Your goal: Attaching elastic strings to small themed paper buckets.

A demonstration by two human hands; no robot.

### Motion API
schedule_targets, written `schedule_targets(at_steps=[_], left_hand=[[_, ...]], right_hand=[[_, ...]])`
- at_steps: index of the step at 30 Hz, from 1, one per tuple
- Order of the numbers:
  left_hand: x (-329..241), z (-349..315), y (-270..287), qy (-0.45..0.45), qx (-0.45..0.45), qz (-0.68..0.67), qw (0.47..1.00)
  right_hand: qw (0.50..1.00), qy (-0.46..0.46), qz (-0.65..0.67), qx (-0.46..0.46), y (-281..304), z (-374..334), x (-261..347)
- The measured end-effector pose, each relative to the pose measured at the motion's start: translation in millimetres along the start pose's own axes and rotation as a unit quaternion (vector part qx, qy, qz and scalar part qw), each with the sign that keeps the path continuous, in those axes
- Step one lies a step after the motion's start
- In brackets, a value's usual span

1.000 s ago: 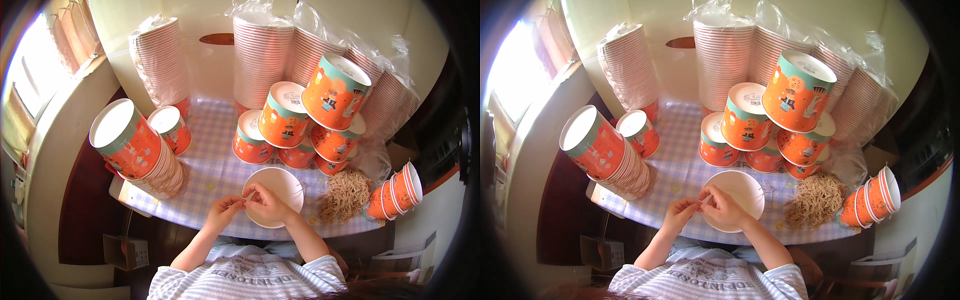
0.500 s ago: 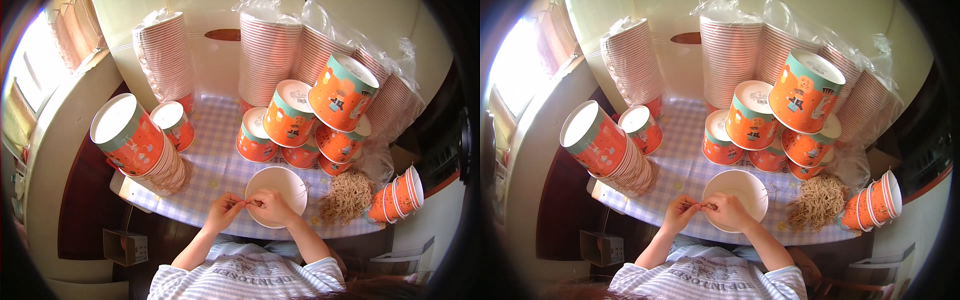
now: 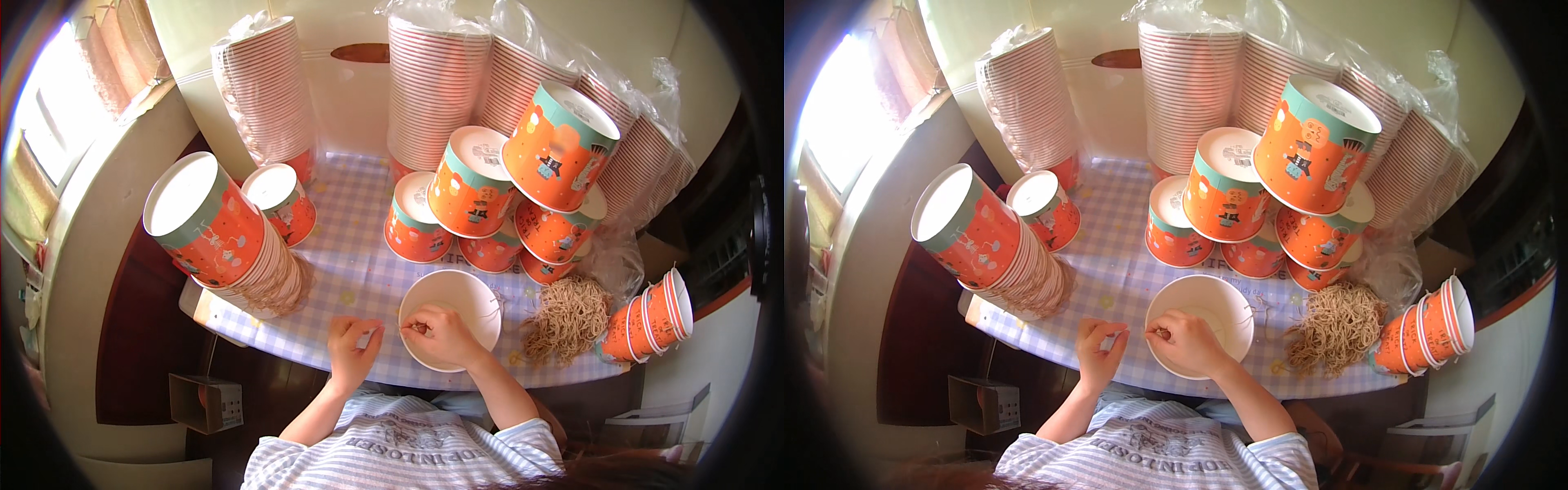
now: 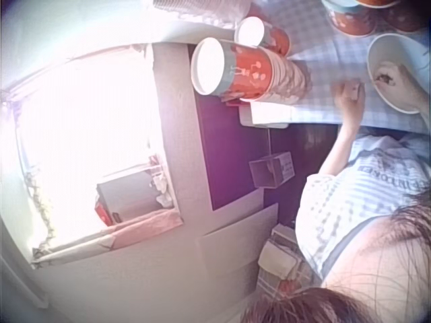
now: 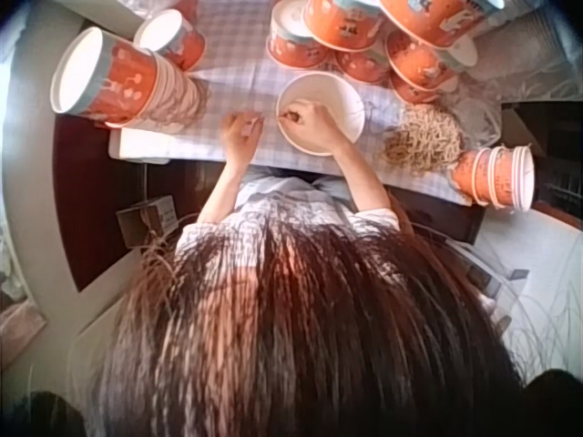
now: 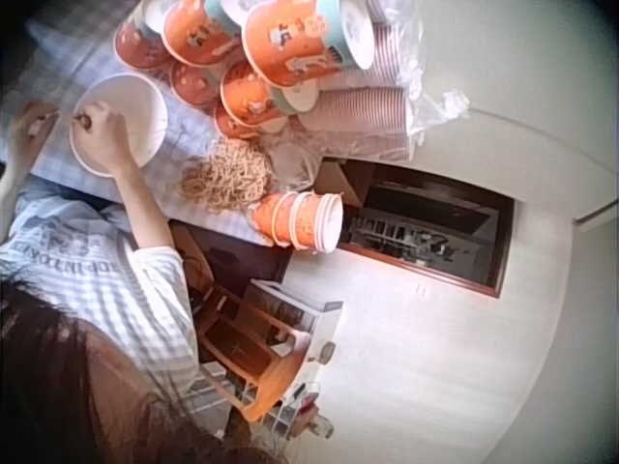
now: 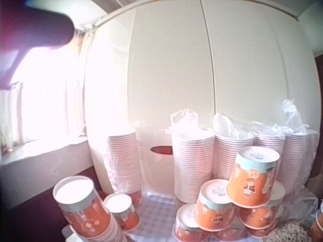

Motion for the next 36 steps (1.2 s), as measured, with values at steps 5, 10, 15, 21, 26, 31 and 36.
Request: schedule_targets(at_steps=[5, 10, 15, 21, 26, 31, 36], left_hand=[[-9, 1, -7, 0.031, 0.066, -0.104, 0.992], [-9, 0, -16, 0.067, 0.101, -0.129, 0.984], [-2, -3, -21, 0.104, 0.101, -0.138, 0.98], [9, -10, -29, 0.221, 0.081, -0.263, 0.936], [15, -8, -31, 0.225, 0.108, -0.244, 0.937], [22, -10, -33, 0.267, 0.105, -0.331, 0.899], [22, -9, -32, 0.283, 0.11, -0.382, 0.873]], right_hand=[[1.0, 0.006, 0.008, 0.005, 1, 0, 0], [0.999, -0.018, 0.012, 0.042, 1, 1, -1], [0.997, -0.044, 0.044, 0.037, 1, 0, -2], [0.995, -0.061, 0.06, 0.058, -1, -1, -7], [0.993, -0.057, 0.091, 0.055, -1, 0, -9], [0.984, -0.095, 0.132, 0.077, 4, 1, -5], [0.995, 0.033, 0.015, 0.094, 7, -2, -7]])
Point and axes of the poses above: each hand's wrist, its own z-axis towards the middle knuckle, its own y-axis out of the back of the hand, x = y × z, the point moved 4 cm from there along z, towards the middle knuckle, and after that the axes turned 11 degrees about -z, right-handed, at the moved point
